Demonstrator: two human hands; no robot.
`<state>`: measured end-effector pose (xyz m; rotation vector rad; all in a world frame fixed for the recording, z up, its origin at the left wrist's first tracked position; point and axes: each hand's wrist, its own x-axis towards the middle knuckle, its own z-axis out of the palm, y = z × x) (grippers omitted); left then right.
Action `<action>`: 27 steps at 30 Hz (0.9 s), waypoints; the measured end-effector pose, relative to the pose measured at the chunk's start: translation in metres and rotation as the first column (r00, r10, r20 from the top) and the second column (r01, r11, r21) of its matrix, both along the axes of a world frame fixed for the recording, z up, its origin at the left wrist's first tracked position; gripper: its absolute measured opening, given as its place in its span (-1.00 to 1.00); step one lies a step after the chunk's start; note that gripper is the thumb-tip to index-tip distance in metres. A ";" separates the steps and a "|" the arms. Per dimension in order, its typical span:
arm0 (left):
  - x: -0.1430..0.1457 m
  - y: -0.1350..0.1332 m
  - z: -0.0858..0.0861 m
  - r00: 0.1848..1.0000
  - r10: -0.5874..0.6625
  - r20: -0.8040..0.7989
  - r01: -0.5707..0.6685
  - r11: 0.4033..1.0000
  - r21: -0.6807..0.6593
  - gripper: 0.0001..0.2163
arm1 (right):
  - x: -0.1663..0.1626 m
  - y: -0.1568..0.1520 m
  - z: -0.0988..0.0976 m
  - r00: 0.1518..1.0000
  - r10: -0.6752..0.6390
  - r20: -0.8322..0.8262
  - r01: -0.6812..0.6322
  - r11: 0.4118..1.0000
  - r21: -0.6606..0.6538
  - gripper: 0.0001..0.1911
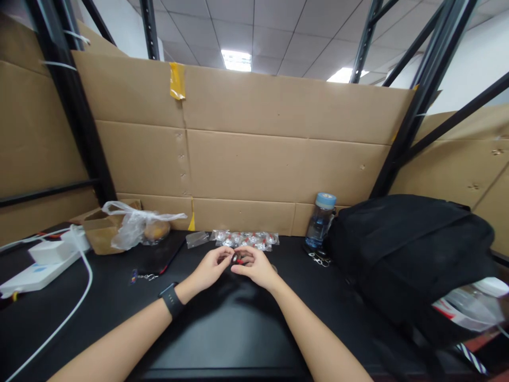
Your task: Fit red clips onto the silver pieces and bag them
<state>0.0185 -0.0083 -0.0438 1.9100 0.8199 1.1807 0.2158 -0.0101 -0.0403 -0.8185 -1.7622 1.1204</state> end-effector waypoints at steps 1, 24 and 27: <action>0.001 0.001 0.000 0.998 -0.009 0.060 0.011 0.999 -0.033 -0.79 | -0.004 -0.001 -0.001 0.999 -0.023 -0.032 0.023 1.000 -0.007 -0.35; -0.079 0.032 0.011 0.797 0.112 -0.593 -0.019 0.987 0.162 -0.83 | 0.101 0.026 0.016 0.745 -0.112 0.657 0.058 0.993 0.104 -0.43; -0.072 0.030 0.007 0.762 0.164 -0.626 -0.042 0.978 0.206 -0.84 | 0.098 0.027 0.012 0.728 -0.107 0.678 0.032 0.992 0.123 -0.38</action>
